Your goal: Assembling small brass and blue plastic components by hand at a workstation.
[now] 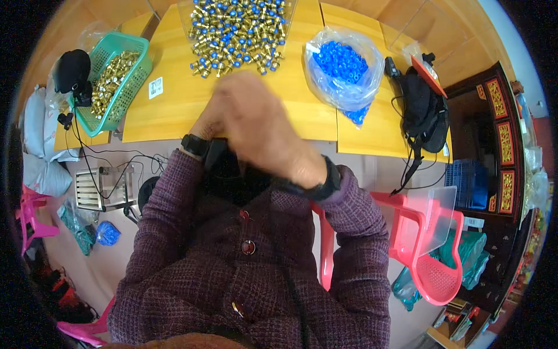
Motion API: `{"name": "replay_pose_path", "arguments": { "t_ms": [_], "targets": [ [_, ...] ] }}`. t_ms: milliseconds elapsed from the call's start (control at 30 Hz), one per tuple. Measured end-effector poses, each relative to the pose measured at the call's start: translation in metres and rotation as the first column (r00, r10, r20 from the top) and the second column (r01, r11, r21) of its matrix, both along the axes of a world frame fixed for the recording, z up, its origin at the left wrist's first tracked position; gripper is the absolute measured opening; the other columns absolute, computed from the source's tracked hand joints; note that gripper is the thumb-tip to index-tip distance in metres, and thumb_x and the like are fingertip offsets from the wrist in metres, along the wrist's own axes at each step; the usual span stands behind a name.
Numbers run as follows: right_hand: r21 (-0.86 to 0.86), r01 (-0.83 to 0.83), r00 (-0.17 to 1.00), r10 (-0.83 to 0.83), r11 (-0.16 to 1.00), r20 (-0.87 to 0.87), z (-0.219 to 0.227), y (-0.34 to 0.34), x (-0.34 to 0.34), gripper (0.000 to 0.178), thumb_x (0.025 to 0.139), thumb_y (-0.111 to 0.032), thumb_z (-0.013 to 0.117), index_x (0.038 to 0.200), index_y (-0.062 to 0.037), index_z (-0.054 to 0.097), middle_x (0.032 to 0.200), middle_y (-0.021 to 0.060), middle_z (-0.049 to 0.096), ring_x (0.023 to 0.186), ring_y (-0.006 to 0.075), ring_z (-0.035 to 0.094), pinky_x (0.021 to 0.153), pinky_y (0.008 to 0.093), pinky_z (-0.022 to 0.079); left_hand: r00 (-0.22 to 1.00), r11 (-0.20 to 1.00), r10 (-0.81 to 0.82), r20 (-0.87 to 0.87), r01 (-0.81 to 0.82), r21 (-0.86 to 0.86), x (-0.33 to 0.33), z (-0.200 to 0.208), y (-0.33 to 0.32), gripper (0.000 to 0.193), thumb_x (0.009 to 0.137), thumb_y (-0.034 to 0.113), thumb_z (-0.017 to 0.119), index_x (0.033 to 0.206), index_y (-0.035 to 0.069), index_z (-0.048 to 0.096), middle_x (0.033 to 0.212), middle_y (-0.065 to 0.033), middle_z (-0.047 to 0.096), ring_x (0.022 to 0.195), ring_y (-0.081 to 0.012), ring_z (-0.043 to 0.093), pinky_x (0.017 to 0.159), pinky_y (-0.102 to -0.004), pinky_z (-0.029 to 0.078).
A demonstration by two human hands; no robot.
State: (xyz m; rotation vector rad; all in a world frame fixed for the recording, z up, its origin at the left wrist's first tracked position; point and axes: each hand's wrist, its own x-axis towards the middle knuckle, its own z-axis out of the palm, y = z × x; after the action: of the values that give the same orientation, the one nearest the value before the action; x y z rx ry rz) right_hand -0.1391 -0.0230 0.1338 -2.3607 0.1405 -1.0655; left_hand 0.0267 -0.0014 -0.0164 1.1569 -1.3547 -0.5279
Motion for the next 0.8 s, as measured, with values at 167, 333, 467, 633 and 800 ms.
{"name": "replay_pose_path", "arguments": {
  "t_ms": [167, 333, 467, 633, 800],
  "targets": [
    [0.37, -0.56, 0.826, 0.534, 0.741, 0.18, 0.053, 0.078, 0.002, 0.019, 0.074, -0.003, 0.06, 0.092, 0.0036, 0.058, 0.088, 0.0195, 0.059, 0.083, 0.0359, 0.06, 0.073, 0.0412, 0.05, 0.76, 0.831, 0.062, -0.647, 0.32, 0.455, 0.0, 0.012, -0.002, 0.021, 0.096, 0.019, 0.057, 0.109, 0.003, 0.062, 0.085, -0.0042, 0.063, 0.067, -0.0103, 0.058, 0.049, -0.0189, 0.04],
    [0.349, -0.76, 0.385, 0.813, 0.548, -0.437, 0.128, 0.085, 0.004, 0.015, 0.076, -0.004, 0.064, 0.089, 0.0023, 0.06, 0.08, 0.0159, 0.058, 0.073, 0.0321, 0.06, 0.063, 0.0377, 0.05, 0.757, 0.84, 0.034, -0.653, 0.332, 0.429, -0.006, 0.014, -0.007, 0.022, 0.092, 0.024, 0.065, 0.105, 0.007, 0.063, 0.083, -0.0029, 0.063, 0.066, -0.0083, 0.057, 0.05, -0.0188, 0.039],
    [0.401, -0.763, 0.465, 0.861, 0.507, -0.205, 0.116, 0.098, -0.003, 0.014, 0.077, -0.005, 0.065, 0.088, 0.0015, 0.06, 0.079, 0.0151, 0.058, 0.072, 0.031, 0.06, 0.062, 0.0368, 0.05, 0.731, 0.861, 0.088, -0.677, 0.286, 0.421, 0.004, 0.012, 0.001, 0.021, 0.091, 0.025, 0.066, 0.101, 0.007, 0.062, 0.082, -0.0035, 0.063, 0.064, -0.0096, 0.058, 0.048, -0.0191, 0.038],
    [0.459, -0.746, 0.567, 0.822, 0.483, 0.057, 0.107, 0.084, -0.029, 0.012, 0.079, -0.007, 0.067, 0.087, 0.0006, 0.061, 0.078, 0.0142, 0.059, 0.07, 0.0297, 0.06, 0.062, 0.0357, 0.05, 0.711, 0.872, 0.076, -0.699, 0.292, 0.392, -0.007, 0.018, -0.003, 0.021, 0.092, 0.026, 0.066, 0.1, 0.007, 0.06, 0.082, -0.0032, 0.063, 0.064, -0.0106, 0.059, 0.045, -0.0197, 0.037],
    [0.518, -0.753, 0.614, 0.718, 0.407, 0.328, 0.092, 0.087, -0.025, 0.012, 0.08, -0.008, 0.068, 0.086, -0.0003, 0.061, 0.077, 0.0132, 0.059, 0.069, 0.0283, 0.061, 0.061, 0.0346, 0.05, 0.729, 0.865, 0.118, -0.674, 0.259, 0.431, -0.007, 0.021, 0.0, 0.018, 0.093, 0.023, 0.064, 0.102, 0.008, 0.061, 0.08, -0.001, 0.062, 0.063, -0.0096, 0.058, 0.044, -0.0194, 0.036]
  ]
}}
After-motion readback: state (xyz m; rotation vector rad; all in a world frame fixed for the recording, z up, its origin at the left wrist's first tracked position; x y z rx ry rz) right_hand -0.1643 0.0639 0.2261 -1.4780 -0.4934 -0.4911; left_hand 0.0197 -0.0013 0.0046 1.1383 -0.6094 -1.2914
